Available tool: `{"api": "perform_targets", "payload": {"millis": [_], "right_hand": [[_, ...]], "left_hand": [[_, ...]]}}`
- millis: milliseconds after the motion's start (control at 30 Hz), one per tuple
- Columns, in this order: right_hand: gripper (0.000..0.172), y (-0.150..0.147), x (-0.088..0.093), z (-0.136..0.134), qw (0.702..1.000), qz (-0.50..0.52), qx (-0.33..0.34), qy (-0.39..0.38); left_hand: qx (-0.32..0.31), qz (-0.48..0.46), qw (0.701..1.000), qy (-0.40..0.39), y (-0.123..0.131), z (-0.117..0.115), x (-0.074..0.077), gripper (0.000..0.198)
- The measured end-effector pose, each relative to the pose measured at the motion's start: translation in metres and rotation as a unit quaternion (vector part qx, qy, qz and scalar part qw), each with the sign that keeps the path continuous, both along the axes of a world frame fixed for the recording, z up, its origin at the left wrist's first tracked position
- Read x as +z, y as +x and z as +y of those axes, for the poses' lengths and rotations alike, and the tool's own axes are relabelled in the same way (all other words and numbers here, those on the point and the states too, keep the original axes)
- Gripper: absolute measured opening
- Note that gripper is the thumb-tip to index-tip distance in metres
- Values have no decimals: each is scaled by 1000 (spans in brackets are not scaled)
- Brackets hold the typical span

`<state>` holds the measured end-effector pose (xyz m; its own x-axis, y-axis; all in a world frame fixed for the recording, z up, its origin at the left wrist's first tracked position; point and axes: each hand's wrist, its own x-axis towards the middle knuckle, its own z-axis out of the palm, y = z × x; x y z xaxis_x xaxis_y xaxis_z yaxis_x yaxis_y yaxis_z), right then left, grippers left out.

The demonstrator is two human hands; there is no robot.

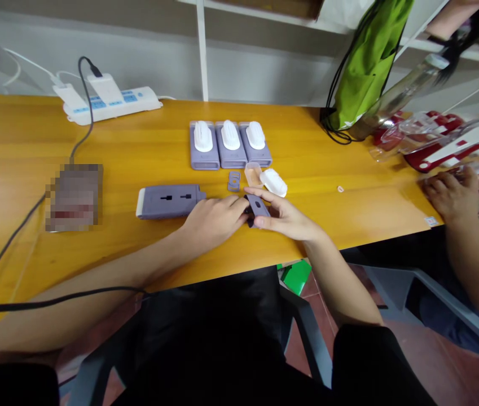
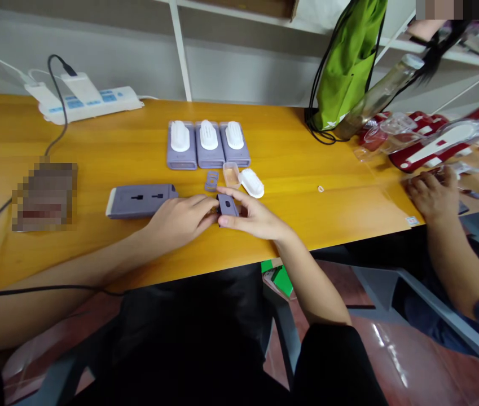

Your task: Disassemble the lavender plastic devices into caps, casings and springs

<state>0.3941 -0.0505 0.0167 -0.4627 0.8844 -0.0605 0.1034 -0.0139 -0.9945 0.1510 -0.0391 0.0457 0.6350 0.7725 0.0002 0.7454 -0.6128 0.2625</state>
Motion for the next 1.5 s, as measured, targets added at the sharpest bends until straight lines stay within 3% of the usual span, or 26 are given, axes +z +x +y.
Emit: {"api": "perform_targets", "payload": {"millis": [167, 400, 633, 733, 933, 1100, 1200, 1333, 1500], "right_hand": [[61, -12, -10, 0, 995, 17, -94, -18], [69, -15, -12, 0, 996, 38, -43, 69], [72, -18, -13, -3, 985, 19, -67, 161], [69, -16, -13, -4, 979, -3, -65, 192], [65, -9, -16, -3, 966, -42, -50, 251], [60, -2, -15, 2, 954, -58, -24, 292], [57, 0, -12, 5, 941, -46, 0, 336], [56, 2, -7, 6, 939, -28, 17, 343], [80, 7, -7, 19, 988, 33, 55, 138]], "left_hand": [[3, 3, 1000, -13, 5, 6, -7, 34], [-13, -96, 995, -26, -1, 9, -19, 32], [15, -253, 963, -91, -6, 7, -12, 39], [63, -304, 929, -202, -5, 5, -8, 46], [135, -363, 829, -402, -6, 6, -5, 51], [176, -388, 717, -552, -6, 6, 6, 47], [191, -388, 671, -602, -6, 5, 10, 43], [187, -393, 664, -609, -6, 3, 5, 45], [142, -412, 680, -590, -8, 7, -8, 37]]}}
